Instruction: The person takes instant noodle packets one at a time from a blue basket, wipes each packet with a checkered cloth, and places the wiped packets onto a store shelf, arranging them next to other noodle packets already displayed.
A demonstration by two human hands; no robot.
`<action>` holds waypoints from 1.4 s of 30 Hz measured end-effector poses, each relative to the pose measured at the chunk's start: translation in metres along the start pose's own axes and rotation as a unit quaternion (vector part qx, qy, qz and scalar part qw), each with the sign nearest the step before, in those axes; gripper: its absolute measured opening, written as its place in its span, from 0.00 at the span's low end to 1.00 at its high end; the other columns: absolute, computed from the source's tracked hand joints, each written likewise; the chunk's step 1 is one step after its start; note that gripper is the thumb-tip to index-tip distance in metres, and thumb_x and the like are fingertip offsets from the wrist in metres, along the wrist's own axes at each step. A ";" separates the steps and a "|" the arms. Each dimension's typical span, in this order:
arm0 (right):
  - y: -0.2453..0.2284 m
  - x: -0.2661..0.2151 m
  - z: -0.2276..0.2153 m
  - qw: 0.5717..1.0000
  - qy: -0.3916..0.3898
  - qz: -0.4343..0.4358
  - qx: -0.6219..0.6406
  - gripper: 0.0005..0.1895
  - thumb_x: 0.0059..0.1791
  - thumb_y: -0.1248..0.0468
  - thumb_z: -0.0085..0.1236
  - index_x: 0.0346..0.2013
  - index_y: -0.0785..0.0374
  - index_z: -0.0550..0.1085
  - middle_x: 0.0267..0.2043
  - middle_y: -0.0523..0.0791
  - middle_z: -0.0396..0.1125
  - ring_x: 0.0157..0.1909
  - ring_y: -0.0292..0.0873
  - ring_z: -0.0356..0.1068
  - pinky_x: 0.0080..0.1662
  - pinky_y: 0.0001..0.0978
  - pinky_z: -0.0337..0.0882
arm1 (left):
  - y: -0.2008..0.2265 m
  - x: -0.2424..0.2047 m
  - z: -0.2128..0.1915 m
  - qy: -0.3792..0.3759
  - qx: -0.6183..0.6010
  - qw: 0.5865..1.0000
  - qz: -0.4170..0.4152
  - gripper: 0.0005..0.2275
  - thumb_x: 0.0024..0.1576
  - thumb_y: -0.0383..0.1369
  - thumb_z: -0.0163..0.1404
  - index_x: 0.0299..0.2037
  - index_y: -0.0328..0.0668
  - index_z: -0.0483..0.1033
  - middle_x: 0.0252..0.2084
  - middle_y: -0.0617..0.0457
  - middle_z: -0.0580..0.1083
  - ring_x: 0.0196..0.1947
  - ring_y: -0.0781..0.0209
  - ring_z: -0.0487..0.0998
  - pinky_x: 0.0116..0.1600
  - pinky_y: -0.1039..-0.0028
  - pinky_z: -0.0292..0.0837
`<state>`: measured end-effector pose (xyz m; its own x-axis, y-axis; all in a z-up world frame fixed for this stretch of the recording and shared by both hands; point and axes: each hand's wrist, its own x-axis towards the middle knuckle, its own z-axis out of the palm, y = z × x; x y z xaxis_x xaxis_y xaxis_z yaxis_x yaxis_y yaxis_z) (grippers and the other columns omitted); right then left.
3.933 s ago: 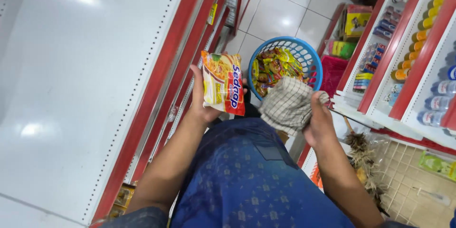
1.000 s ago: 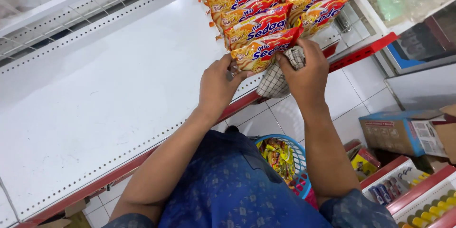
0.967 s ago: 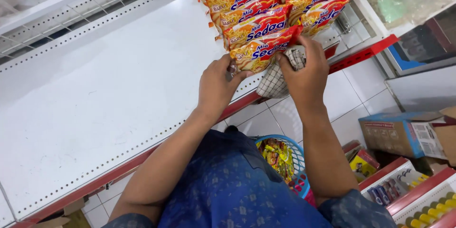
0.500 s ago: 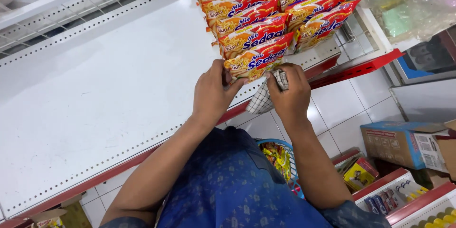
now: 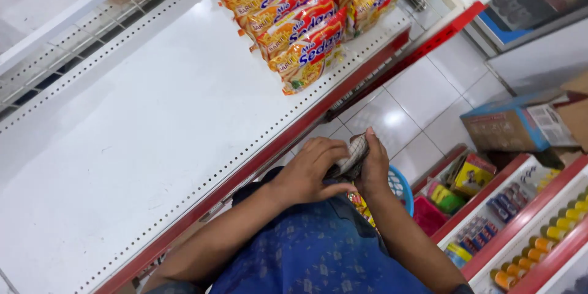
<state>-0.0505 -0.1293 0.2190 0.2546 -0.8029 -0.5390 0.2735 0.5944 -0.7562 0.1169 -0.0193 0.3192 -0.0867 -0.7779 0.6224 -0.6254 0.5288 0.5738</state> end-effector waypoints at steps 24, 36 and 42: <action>0.320 -0.189 -0.190 0.937 0.299 0.168 -0.061 0.17 0.44 0.67 0.61 0.47 0.69 0.76 0.48 0.54 0.74 0.48 0.52 0.74 0.48 0.44 0.74 | -0.017 -0.311 0.147 -0.451 -0.244 0.670 -0.538 0.31 0.59 0.48 0.54 0.64 0.32 0.62 0.53 0.43 0.77 0.55 0.53 0.78 0.60 0.66 0.70; 0.397 -0.030 -0.365 0.839 0.079 0.107 -0.527 0.29 0.45 0.65 0.49 0.62 0.57 0.71 0.60 0.60 0.67 0.64 0.68 0.60 0.64 0.54 0.61 | -0.109 -0.357 0.216 -0.474 -0.037 0.689 -0.546 0.24 0.59 0.47 0.53 0.58 0.37 0.70 0.49 0.44 0.80 0.51 0.47 0.80 0.55 0.63 0.73; 0.431 0.045 -0.373 0.777 -0.015 0.206 -0.595 0.30 0.48 0.58 0.46 0.66 0.54 0.67 0.62 0.64 0.63 0.66 0.70 0.58 0.68 0.53 0.58 | -0.115 -0.310 0.246 -0.486 0.014 0.675 -0.555 0.20 0.60 0.44 0.52 0.56 0.38 0.72 0.46 0.44 0.81 0.47 0.48 0.82 0.53 0.62 0.74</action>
<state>-0.2670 0.0737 -0.2700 0.1196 -0.5436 -0.8308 -0.8837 0.3230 -0.3386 0.0243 0.0780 -0.0709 -0.0120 -0.5526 -0.8334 -0.7359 -0.5594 0.3815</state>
